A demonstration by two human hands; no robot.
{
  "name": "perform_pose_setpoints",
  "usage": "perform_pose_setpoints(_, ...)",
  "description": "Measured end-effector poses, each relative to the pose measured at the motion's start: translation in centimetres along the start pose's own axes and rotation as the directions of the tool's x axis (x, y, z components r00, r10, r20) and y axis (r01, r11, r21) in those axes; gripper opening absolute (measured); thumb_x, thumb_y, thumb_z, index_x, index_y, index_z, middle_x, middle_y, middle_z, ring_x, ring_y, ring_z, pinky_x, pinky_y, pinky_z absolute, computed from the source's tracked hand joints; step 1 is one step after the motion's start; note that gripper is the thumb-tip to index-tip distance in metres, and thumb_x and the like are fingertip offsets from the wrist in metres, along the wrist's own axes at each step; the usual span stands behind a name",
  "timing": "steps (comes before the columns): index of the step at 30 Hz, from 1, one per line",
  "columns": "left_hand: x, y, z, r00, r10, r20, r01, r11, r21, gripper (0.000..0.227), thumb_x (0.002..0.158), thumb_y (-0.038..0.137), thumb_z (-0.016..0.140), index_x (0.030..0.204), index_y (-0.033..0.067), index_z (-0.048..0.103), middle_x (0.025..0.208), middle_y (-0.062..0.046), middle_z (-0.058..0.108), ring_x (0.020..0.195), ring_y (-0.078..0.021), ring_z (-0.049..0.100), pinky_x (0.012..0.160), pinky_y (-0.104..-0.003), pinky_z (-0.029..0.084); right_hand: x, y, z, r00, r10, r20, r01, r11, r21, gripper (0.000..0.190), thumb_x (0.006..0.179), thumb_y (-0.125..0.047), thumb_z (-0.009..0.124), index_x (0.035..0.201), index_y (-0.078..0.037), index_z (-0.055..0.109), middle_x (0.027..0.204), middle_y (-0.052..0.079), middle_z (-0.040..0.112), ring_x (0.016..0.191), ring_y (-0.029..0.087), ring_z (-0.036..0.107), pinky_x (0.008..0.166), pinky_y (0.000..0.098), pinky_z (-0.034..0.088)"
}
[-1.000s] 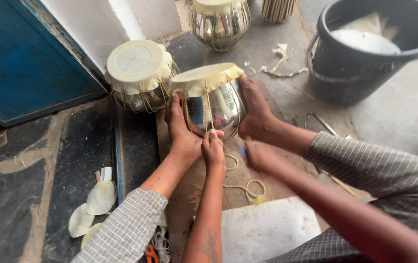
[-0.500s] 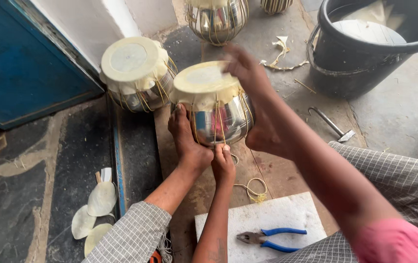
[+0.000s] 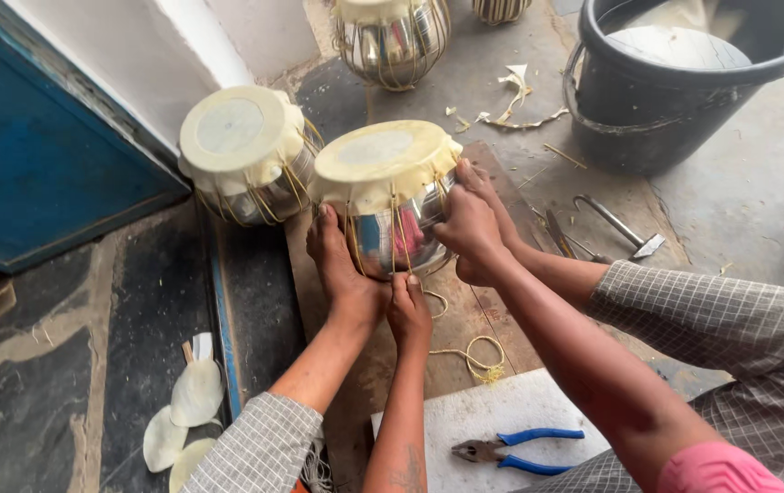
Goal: The person is assembling a small drum by securing a skin head to a metal shell using rope and pliers. They wrap the rope around the drum, tighten it with pliers, and tie off the ends. The person then uses a wooden stick to tap the drumhead.
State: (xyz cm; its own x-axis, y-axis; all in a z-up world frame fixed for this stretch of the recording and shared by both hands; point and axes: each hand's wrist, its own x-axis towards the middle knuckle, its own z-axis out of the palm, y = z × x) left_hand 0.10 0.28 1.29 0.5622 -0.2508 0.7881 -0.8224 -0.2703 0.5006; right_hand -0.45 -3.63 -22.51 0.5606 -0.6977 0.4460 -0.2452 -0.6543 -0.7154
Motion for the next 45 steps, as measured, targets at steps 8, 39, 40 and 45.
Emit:
perform_pose_setpoints(8,-1.8,-1.6,-0.5,0.999,-0.052,-0.016,0.052,0.999,-0.005,0.067,0.102,0.021,0.064,0.154,0.0034,0.027,0.142,-0.021,0.042,0.134,-0.0338,0.041,0.117,-0.043,0.032,-1.5,0.6,-1.3,0.999,-0.029,0.015,0.029,1.0,0.004,0.021,0.098,-0.009,0.059,0.118,-0.009,0.065,0.11,0.016,0.07,0.1,0.032,0.068,0.086,0.0395,0.056)
perform_pose_setpoints(39,0.6,0.4,-1.7,0.486,-0.57,0.662,0.549,-0.39,-0.739,0.096,0.073,0.052,0.077,0.149,0.0104,0.035,0.139,-0.013,0.045,0.126,-0.033,0.044,0.106,-0.049,0.032,16.9,0.2,-12.2,0.957,-0.215,0.194,0.188,0.971,0.149,0.038,0.076,-0.015,0.077,0.106,-0.001,0.059,0.1,0.021,0.065,0.092,0.041,0.064,0.076,0.0478,0.05)
perform_pose_setpoints(40,0.9,0.4,-1.6,0.618,-0.591,0.518,0.62,-0.039,-0.784,0.087,0.084,0.052,0.07,0.149,0.0058,0.035,0.142,-0.017,0.044,0.131,-0.0333,0.043,0.112,-0.048,0.032,17.5,-0.7,-12.2,0.946,-0.139,0.293,0.109,0.987,0.118,0.04,0.075,-0.017,0.078,0.105,0.0,0.057,0.097,0.019,0.066,0.092,0.041,0.064,0.075,0.0481,0.05)
perform_pose_setpoints(45,-1.1,-0.5,-2.7,0.964,0.264,0.008,-0.262,0.952,0.155,0.086,0.101,0.061,0.056,0.147,-0.0062,0.028,0.138,-0.025,0.044,0.127,-0.0381,0.045,0.11,-0.049,0.036,15.1,0.5,-13.4,0.783,-0.359,0.508,0.239,0.927,0.288,0.034,0.08,-0.019,0.079,0.104,-0.003,0.061,0.101,0.019,0.067,0.092,0.037,0.065,0.081,0.0469,0.051)
